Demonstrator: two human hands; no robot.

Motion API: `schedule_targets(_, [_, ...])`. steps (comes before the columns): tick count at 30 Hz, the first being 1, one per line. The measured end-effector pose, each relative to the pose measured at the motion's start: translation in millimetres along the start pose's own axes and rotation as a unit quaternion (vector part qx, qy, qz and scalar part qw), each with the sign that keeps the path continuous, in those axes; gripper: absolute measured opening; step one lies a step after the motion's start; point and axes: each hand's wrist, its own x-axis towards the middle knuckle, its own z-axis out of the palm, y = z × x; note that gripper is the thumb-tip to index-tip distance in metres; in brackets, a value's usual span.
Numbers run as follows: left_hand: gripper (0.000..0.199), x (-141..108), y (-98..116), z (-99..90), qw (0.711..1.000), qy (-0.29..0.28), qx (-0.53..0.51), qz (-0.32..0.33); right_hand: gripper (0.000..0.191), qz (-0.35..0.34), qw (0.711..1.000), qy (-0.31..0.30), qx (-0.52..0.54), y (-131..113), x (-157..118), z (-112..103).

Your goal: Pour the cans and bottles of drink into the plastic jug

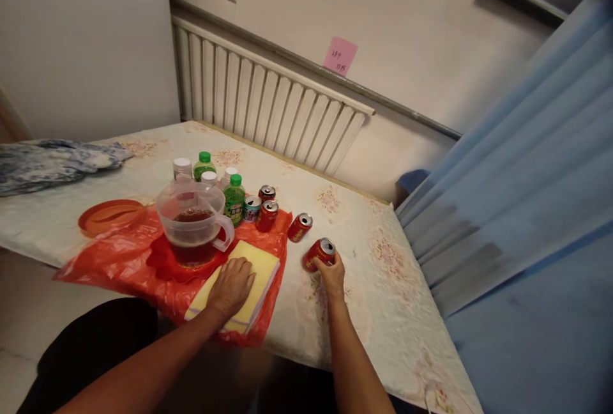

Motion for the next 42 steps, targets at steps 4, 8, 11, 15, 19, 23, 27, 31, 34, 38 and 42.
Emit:
schedule_targets(4, [0.020, 1, 0, -1.0, 1.000, 0.015, -0.012, 0.007, 0.059, -0.011, 1.000, -0.012, 0.010, 5, 25, 8])
schedule_targets(8, [0.020, 1, 1, -2.3, 1.000, 0.015, -0.002, 0.011, 0.055, -0.015, 1.000, -0.019, 0.020, 10, 45, 17])
schedule_targets(11, [0.021, 1, 1, -1.9, 1.000, 0.013, 0.011, 0.017, 0.058, -0.014, 0.999, -0.021, 0.028, 15, 56, 23])
schedule_targets(15, [0.021, 1, 1, -0.5, 1.000, 0.006, 0.023, 0.012, 0.061, -0.010, 0.999, -0.025, 0.039, 25, 64, 30])
schedule_targets(19, [0.021, 1, 0, -0.1, 1.000, 0.003, 0.019, 0.010, 0.064, -0.009, 0.998, -0.032, 0.050, 36, 69, 36])
schedule_targets(23, [0.021, 2, -1, 0.3, 1.000, 0.008, 0.001, 0.009, 0.068, -0.008, 0.998, -0.036, 0.048, 47, 67, 38])
schedule_targets(27, [0.021, 2, -1, 0.6, 1.000, 0.010, 0.001, 0.010, 0.073, -0.007, 0.999, -0.014, 0.029, 61, 59, 37])
schedule_targets(31, [0.021, 2, -2, 1.9, 1.000, 0.008, 0.015, 0.014, 0.073, -0.005, 1.000, 0.019, 0.001, 78, 53, 39])
schedule_targets(34, [0.020, 2, -3, 3.5, 1.000, 0.009, 0.021, 0.017, 0.066, -0.010, 0.999, 0.032, -0.022, 85, 52, 40])
schedule_targets(38, [0.019, 1, -4, 4.5, 0.999, 0.016, 0.021, 0.019, 0.059, -0.020, 0.998, 0.039, -0.046, 87, 53, 41])
schedule_targets(42, [0.019, 0, -4, 4.8, 0.999, 0.020, 0.023, 0.020, 0.060, -0.027, 0.997, 0.042, -0.060, 86, 53, 41])
